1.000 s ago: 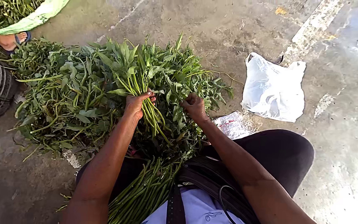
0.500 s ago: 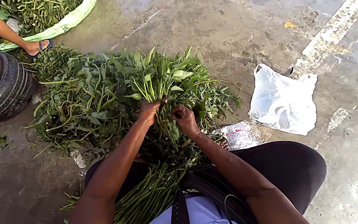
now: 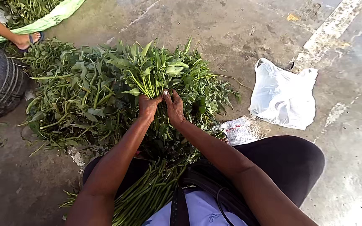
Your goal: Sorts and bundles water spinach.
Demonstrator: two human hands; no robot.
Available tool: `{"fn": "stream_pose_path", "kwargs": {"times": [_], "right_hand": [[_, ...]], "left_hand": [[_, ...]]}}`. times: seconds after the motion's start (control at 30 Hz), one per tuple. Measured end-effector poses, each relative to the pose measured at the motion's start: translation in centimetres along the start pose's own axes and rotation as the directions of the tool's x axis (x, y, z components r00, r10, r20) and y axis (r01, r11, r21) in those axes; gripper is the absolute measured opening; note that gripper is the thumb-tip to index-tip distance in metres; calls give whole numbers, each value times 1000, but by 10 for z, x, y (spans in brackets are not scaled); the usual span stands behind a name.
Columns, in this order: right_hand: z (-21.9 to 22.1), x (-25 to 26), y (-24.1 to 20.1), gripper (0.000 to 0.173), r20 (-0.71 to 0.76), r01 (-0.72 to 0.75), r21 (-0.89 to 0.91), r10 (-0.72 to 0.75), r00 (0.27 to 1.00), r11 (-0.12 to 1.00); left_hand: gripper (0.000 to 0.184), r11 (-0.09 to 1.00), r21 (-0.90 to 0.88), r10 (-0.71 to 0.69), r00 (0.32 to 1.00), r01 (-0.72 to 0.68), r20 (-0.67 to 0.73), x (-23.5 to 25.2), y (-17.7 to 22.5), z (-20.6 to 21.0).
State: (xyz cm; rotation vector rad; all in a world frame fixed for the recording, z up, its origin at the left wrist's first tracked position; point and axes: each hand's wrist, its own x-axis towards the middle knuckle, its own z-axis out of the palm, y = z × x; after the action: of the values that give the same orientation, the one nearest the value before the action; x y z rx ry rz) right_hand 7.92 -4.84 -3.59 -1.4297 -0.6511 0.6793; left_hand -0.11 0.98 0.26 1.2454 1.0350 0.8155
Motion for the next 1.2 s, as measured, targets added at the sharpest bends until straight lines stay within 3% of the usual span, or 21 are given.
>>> {"fn": "stream_pose_path", "kwargs": {"times": [0.07, 0.13, 0.2, 0.27, 0.3, 0.37, 0.4, 0.47, 0.5, 0.53, 0.6, 0.7, 0.77, 0.87, 0.93, 1.07, 1.2], "right_hand": [[2, 7, 4, 20, -51, 144, -113, -150, 987, 983], [-3, 4, 3, 18, 28, 273, -280, -276, 961, 920], [-17, -8, 7, 19, 273, 493, -439, -411, 870, 751], [-35, -26, 20, 14, 578, 700, -435, -420, 699, 567], [-46, -37, 28, 13, 699, 730, -424, -318, 640, 536], [-72, -49, 44, 19, 829, 688, -480, 25, 559, 545], [-83, -47, 46, 22, 818, 623, -555, 228, 528, 551], [-96, -30, 37, 28, 686, 512, -726, 535, 494, 458], [-100, -20, 26, 28, 641, 485, -766, 564, 520, 422], [-102, -10, 16, 25, 634, 453, -772, 500, 590, 445], [-97, 6, -7, 26, 598, 362, -677, 192, 779, 641], [-69, 20, -33, 38, 469, 285, -354, -94, 878, 891], [-52, 26, -35, 30, 414, 287, -177, -193, 889, 941], [-41, 31, -26, 12, 359, 295, -50, -259, 897, 954], [-42, 31, -22, 9, 403, 313, -18, -279, 872, 950], [-53, 22, -26, 13, 587, 410, -155, -250, 770, 899], [-55, 11, -20, 28, 511, 296, -315, -102, 853, 902]], "left_hand": [[54, 999, -3, -33, 999, 34, 11, 3, 4, -4], [52, 999, -12, -32, 999, 32, -1, 7, 9, -10], [49, 999, -22, -29, 999, 28, -30, 13, 17, -17], [40, 999, -43, -4, 997, 0, -80, 22, 20, -25], [37, 999, -52, 6, 996, -11, -90, 25, 22, -30], [36, 998, -50, 27, 996, -31, -83, 29, 25, -36], [37, 998, -50, 36, 996, -40, -83, 29, 25, -37], [38, 998, -43, 42, 996, -46, -76, 26, 23, -32], [40, 998, -34, 47, 997, -49, -60, 24, 21, -31], [41, 999, -20, 49, 998, -50, -36, 21, 20, -29], [42, 999, -2, 35, 999, -35, 14, 18, 18, -25], [46, 1000, 6, 3, 995, -4, 99, 13, 19, -18], [46, 1000, 15, -22, 991, 20, 131, 11, 19, -16], [42, 988, -51, -134, 980, 142, 148, 13, 20, -19], [39, 974, -100, -188, 972, 203, 141, 16, 24, -21], [41, 986, -110, -121, 992, 125, 43, 23, 23, -25], [38, 987, -107, -119, 993, 120, 19, 26, 22, -26]]}}
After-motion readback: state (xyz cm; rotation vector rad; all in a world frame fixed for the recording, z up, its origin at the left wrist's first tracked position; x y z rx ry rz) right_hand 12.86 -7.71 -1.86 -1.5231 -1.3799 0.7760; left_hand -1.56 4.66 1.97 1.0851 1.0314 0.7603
